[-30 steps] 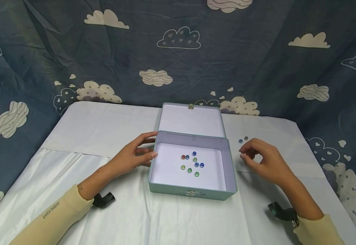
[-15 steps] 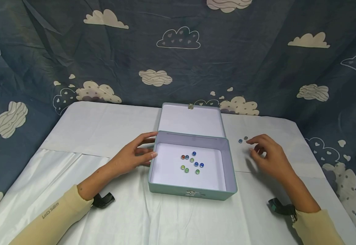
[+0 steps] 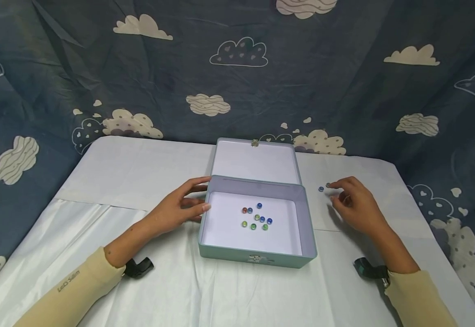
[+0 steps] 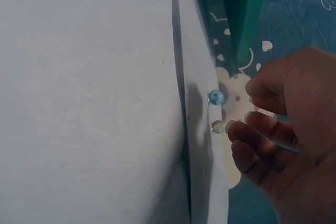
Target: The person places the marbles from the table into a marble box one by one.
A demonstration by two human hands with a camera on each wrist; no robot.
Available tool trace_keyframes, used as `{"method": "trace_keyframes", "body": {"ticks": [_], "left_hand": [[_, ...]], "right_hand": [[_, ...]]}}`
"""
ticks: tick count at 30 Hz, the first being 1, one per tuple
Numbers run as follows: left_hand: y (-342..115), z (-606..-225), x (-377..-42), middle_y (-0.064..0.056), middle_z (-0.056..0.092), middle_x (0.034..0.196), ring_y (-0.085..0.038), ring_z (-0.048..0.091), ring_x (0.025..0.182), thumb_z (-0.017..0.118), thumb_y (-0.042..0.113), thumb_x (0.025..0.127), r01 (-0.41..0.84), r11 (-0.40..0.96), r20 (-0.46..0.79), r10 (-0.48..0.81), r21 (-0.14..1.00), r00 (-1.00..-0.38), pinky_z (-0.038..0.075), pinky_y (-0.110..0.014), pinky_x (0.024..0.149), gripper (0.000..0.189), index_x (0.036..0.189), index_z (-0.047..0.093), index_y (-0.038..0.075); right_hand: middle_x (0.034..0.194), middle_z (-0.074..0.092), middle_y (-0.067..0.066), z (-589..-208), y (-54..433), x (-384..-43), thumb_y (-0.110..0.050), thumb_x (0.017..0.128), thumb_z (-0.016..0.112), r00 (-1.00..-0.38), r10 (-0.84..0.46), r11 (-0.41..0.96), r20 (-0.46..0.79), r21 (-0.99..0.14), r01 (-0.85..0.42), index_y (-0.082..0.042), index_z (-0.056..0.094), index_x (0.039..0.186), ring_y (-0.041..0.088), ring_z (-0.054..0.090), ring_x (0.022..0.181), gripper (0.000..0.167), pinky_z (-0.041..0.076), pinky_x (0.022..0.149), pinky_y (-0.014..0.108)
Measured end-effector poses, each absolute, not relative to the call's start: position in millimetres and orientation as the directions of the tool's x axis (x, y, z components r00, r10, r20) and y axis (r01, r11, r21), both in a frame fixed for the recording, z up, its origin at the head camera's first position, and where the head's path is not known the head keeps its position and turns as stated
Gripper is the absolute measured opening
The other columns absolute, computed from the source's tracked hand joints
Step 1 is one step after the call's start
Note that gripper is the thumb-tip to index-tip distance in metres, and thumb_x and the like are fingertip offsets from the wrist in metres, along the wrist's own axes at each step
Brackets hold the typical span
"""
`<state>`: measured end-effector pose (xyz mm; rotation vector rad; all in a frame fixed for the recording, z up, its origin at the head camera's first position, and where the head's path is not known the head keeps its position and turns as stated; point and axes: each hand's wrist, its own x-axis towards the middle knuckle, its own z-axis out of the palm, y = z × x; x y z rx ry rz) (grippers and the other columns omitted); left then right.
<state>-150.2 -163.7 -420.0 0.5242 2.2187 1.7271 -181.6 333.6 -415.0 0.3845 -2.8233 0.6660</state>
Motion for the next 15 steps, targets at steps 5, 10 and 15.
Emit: {"method": "trace_keyframes", "body": {"ticks": [5, 10, 15], "left_hand": [[-163.7, -420.1, -150.3, -0.012, 0.043, 0.162, -0.036, 0.064, 0.13, 0.076, 0.025, 0.102, 0.11, 0.205, 0.005, 0.453, 0.972, -0.891, 0.066, -0.041, 0.083, 0.074, 0.165, 0.037, 0.032], [-164.0, -420.3, -151.1, -0.013, 0.043, 0.162, -0.036, 0.064, 0.13, 0.076, 0.025, 0.102, 0.114, 0.201, 0.01, 0.457, 0.973, -0.889, 0.066, -0.042, 0.083, 0.074, 0.165, 0.037, 0.032], [-165.1, -419.5, -152.0, -0.013, 0.044, 0.161, -0.037, 0.064, 0.13, 0.076, 0.025, 0.102, 0.113, 0.206, 0.007, 0.453, 0.972, -0.891, 0.066, -0.041, 0.083, 0.074, 0.165, 0.037, 0.032]], "right_hand": [[0.126, 0.059, 0.019, -419.7, 336.3, -193.9, -0.004, 0.096, 0.074, -0.956, -0.175, 0.877, 0.234, -0.405, -0.26, -0.003, 0.071, 0.129, 0.026, 0.059, 0.089, 0.034, 0.053, 0.073, 0.033], [0.128, 0.059, 0.02, -426.4, 337.9, -209.2, -0.006, 0.098, 0.071, -0.964, -0.173, 0.886, 0.201, -0.396, -0.241, -0.001, 0.068, 0.133, 0.029, 0.056, 0.091, 0.036, 0.052, 0.077, 0.045], [0.123, 0.062, 0.019, -429.8, 338.5, -216.3, -0.006, 0.098, 0.069, -0.971, -0.165, 0.891, 0.172, -0.397, -0.222, 0.0, 0.071, 0.128, 0.03, 0.055, 0.093, 0.03, 0.05, 0.079, 0.047]]}}
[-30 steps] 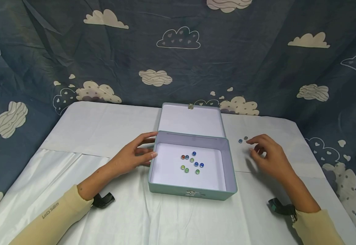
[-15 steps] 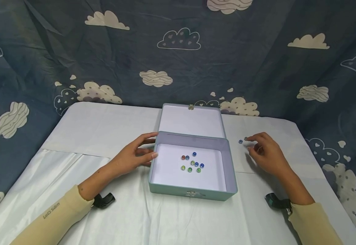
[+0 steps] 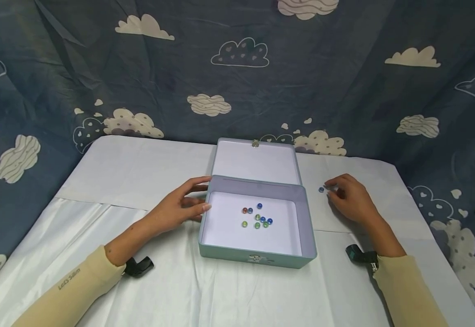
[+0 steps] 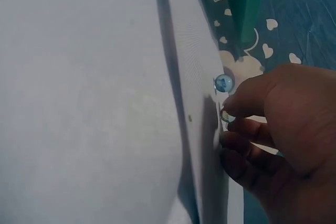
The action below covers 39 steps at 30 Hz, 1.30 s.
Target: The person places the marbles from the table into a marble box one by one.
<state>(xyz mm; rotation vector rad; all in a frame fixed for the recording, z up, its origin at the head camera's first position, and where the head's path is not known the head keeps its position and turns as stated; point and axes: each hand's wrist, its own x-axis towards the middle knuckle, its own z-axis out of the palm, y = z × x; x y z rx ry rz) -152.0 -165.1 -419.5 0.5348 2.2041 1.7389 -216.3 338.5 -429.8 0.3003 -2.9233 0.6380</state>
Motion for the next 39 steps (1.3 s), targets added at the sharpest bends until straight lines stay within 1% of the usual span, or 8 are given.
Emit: {"method": "trace_keyframes", "body": {"ticks": [8, 12, 15, 23, 29, 32, 34, 39], "left_hand": [[-165.4, -420.5, -152.2, -0.013, 0.043, 0.162, -0.036, 0.064, 0.13, 0.077, 0.026, 0.102, 0.113, 0.21, 0.005, 0.454, 0.971, -0.891, 0.066, -0.041, 0.082, 0.075, 0.165, 0.037, 0.032], [-165.3, -420.6, -151.9, -0.013, 0.043, 0.162, -0.035, 0.065, 0.13, 0.076, 0.027, 0.102, 0.109, 0.21, 0.001, 0.454, 0.972, -0.891, 0.066, -0.041, 0.083, 0.073, 0.163, 0.038, 0.038], [-165.1, -420.2, -151.9, -0.013, 0.043, 0.162, -0.035, 0.065, 0.129, 0.076, 0.027, 0.102, 0.106, 0.209, 0.0, 0.454, 0.972, -0.891, 0.066, -0.041, 0.083, 0.072, 0.161, 0.039, 0.041], [-165.3, -419.7, -151.8, -0.015, 0.043, 0.162, -0.035, 0.065, 0.13, 0.076, 0.027, 0.102, 0.109, 0.215, 0.0, 0.452, 0.971, -0.892, 0.066, -0.041, 0.083, 0.074, 0.164, 0.037, 0.033], [-165.0, -418.6, -152.6, -0.015, 0.042, 0.162, -0.036, 0.064, 0.131, 0.076, 0.028, 0.102, 0.112, 0.218, 0.001, 0.452, 0.97, -0.892, 0.066, -0.041, 0.083, 0.073, 0.164, 0.038, 0.036], [-164.9, -417.9, -152.8, -0.014, 0.042, 0.162, -0.036, 0.064, 0.131, 0.076, 0.028, 0.102, 0.112, 0.221, 0.0, 0.452, 0.969, -0.892, 0.066, -0.041, 0.084, 0.074, 0.164, 0.037, 0.036], [-165.0, -418.0, -152.3, -0.013, 0.043, 0.162, -0.036, 0.063, 0.131, 0.076, 0.028, 0.102, 0.112, 0.219, 0.001, 0.454, 0.969, -0.891, 0.066, -0.041, 0.084, 0.074, 0.165, 0.037, 0.033], [-164.8, -419.1, -151.1, -0.013, 0.043, 0.162, -0.036, 0.064, 0.131, 0.076, 0.026, 0.102, 0.111, 0.213, 0.002, 0.453, 0.971, -0.892, 0.066, -0.041, 0.084, 0.074, 0.165, 0.036, 0.032]], "right_hand": [[0.113, 0.064, 0.019, -431.4, 338.3, -215.4, -0.003, 0.099, 0.068, -0.979, -0.143, 0.898, 0.147, -0.397, -0.19, 0.001, 0.071, 0.118, 0.032, 0.059, 0.094, 0.02, 0.052, 0.083, 0.05], [0.108, 0.065, 0.018, -431.6, 337.3, -214.3, -0.003, 0.099, 0.068, -0.983, -0.126, 0.898, 0.135, -0.404, -0.171, 0.0, 0.071, 0.113, 0.032, 0.059, 0.093, 0.015, 0.052, 0.082, 0.05], [0.107, 0.066, 0.018, -431.7, 337.2, -213.6, -0.003, 0.099, 0.068, -0.984, -0.117, 0.898, 0.137, -0.409, -0.164, 0.0, 0.072, 0.112, 0.032, 0.059, 0.093, 0.014, 0.052, 0.082, 0.049], [0.106, 0.067, 0.018, -431.5, 338.9, -213.0, -0.005, 0.099, 0.068, -0.98, -0.113, 0.897, 0.161, -0.408, -0.171, 0.001, 0.069, 0.117, 0.032, 0.06, 0.092, 0.019, 0.054, 0.082, 0.049], [0.106, 0.066, 0.018, -428.9, 337.3, -210.4, -0.006, 0.098, 0.068, -0.98, -0.091, 0.895, 0.177, -0.416, -0.159, 0.001, 0.07, 0.114, 0.032, 0.06, 0.091, 0.017, 0.054, 0.081, 0.049], [0.105, 0.066, 0.017, -426.7, 335.5, -207.8, -0.006, 0.098, 0.068, -0.979, -0.08, 0.895, 0.185, -0.42, -0.153, 0.001, 0.069, 0.113, 0.031, 0.059, 0.09, 0.017, 0.054, 0.079, 0.047], [0.103, 0.066, 0.016, -424.9, 334.5, -206.0, -0.006, 0.097, 0.069, -0.977, -0.08, 0.893, 0.197, -0.422, -0.158, 0.0, 0.07, 0.112, 0.03, 0.059, 0.088, 0.017, 0.053, 0.077, 0.045], [0.099, 0.066, 0.014, -417.2, 329.3, -202.3, -0.006, 0.095, 0.07, -0.966, -0.106, 0.88, 0.236, -0.429, -0.201, -0.002, 0.071, 0.11, 0.028, 0.058, 0.085, 0.015, 0.051, 0.073, 0.04]]}}
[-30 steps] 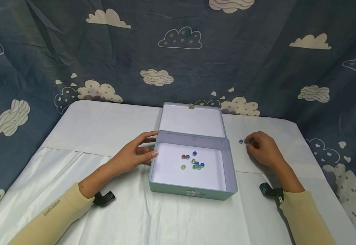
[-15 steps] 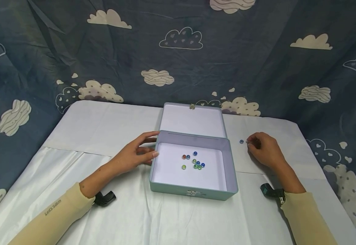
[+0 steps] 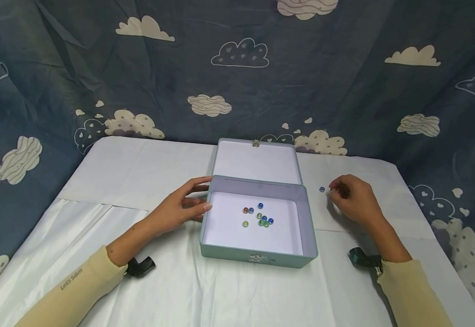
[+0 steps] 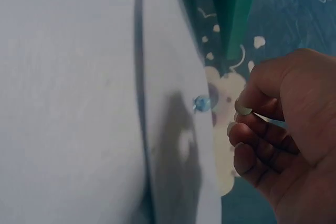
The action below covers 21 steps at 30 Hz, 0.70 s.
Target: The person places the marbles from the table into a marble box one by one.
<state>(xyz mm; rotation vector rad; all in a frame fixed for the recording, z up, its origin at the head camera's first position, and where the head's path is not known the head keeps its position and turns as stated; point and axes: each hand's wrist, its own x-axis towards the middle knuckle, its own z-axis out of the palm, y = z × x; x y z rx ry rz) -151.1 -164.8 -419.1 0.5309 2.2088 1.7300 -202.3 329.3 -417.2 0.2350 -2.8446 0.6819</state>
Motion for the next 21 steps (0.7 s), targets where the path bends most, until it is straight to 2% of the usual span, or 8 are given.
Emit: {"method": "trace_keyframes", "body": {"ticks": [10, 21], "left_hand": [[-163.6, -420.4, -151.5, -0.012, 0.044, 0.161, -0.035, 0.064, 0.13, 0.076, 0.027, 0.102, 0.119, 0.222, 0.007, 0.449, 0.968, -0.894, 0.066, -0.04, 0.084, 0.074, 0.164, 0.037, 0.033], [-163.9, -420.2, -151.1, -0.012, 0.044, 0.162, -0.035, 0.064, 0.131, 0.076, 0.027, 0.102, 0.121, 0.219, 0.009, 0.451, 0.968, -0.893, 0.066, -0.04, 0.084, 0.075, 0.165, 0.036, 0.031]], "right_hand": [[0.095, 0.068, 0.006, -395.1, 312.6, -188.5, -0.004, 0.093, 0.073, -0.933, -0.176, 0.845, 0.315, -0.438, -0.308, -0.007, 0.074, 0.106, 0.023, 0.058, 0.081, 0.013, 0.045, 0.067, 0.016], [0.094, 0.069, 0.002, -375.2, 287.2, -173.4, -0.001, 0.091, 0.075, -0.889, -0.264, 0.798, 0.373, -0.434, -0.419, -0.01, 0.074, 0.104, 0.016, 0.059, 0.078, 0.016, 0.05, 0.069, 0.012]]}}
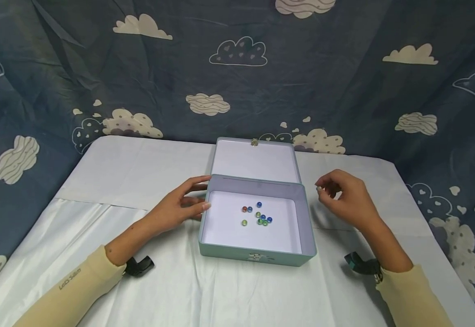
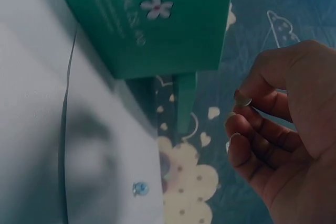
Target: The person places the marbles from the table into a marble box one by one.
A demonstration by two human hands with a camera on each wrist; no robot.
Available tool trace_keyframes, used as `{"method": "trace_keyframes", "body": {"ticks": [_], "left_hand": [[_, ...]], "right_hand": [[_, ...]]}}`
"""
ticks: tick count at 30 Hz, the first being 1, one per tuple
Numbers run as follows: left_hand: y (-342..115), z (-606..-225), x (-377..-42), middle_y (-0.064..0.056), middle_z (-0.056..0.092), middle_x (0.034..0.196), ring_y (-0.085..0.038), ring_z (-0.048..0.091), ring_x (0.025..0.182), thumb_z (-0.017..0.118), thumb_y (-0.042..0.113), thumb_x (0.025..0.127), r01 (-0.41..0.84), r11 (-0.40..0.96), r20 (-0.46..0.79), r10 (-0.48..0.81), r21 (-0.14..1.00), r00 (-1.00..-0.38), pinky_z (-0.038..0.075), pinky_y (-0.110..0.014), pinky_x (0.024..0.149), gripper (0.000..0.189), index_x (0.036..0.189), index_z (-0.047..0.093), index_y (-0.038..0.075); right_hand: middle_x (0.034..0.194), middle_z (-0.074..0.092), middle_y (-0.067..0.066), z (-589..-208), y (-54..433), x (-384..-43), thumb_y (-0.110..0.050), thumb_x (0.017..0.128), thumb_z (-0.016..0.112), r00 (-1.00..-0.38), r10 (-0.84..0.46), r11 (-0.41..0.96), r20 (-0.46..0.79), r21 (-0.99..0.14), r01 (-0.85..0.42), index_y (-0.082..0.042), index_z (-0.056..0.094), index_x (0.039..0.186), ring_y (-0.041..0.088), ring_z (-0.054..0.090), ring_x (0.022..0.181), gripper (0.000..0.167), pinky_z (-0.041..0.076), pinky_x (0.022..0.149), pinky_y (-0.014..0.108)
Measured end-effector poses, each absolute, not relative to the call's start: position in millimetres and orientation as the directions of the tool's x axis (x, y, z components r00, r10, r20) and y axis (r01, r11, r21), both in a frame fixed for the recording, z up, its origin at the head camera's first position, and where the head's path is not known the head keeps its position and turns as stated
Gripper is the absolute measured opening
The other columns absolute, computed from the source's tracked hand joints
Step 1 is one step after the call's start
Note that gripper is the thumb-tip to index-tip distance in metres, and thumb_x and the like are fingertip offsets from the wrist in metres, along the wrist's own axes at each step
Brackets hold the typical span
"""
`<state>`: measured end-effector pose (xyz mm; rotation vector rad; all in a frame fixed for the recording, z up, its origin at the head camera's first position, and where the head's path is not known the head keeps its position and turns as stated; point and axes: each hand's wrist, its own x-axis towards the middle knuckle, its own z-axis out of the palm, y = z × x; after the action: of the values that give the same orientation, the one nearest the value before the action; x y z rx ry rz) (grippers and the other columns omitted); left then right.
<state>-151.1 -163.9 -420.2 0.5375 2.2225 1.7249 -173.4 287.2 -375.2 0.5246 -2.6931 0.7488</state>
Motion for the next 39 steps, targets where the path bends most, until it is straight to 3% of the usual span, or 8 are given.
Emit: {"method": "trace_keyframes", "body": {"ticks": [19, 39], "left_hand": [[-165.2, -419.2, -150.0, -0.013, 0.043, 0.162, -0.036, 0.063, 0.132, 0.076, 0.028, 0.102, 0.121, 0.23, 0.005, 0.448, 0.966, -0.894, 0.066, -0.038, 0.085, 0.075, 0.165, 0.036, 0.031], [-164.8, -421.2, -151.1, -0.012, 0.044, 0.162, -0.034, 0.065, 0.129, 0.076, 0.028, 0.102, 0.131, 0.231, 0.014, 0.447, 0.964, -0.895, 0.066, -0.038, 0.084, 0.073, 0.164, 0.038, 0.035]], "right_hand": [[0.097, 0.069, -0.005, -367.8, 272.9, -161.0, 0.006, 0.086, 0.078, -0.839, -0.379, 0.724, 0.39, -0.439, -0.532, -0.013, 0.072, 0.103, 0.01, 0.06, 0.078, 0.026, 0.054, 0.072, 0.015], [0.099, 0.068, -0.006, -372.1, 271.0, -161.6, 0.009, 0.087, 0.077, -0.825, -0.444, 0.681, 0.35, -0.467, -0.565, -0.009, 0.074, 0.105, 0.01, 0.06, 0.08, 0.026, 0.056, 0.072, 0.019]]}}
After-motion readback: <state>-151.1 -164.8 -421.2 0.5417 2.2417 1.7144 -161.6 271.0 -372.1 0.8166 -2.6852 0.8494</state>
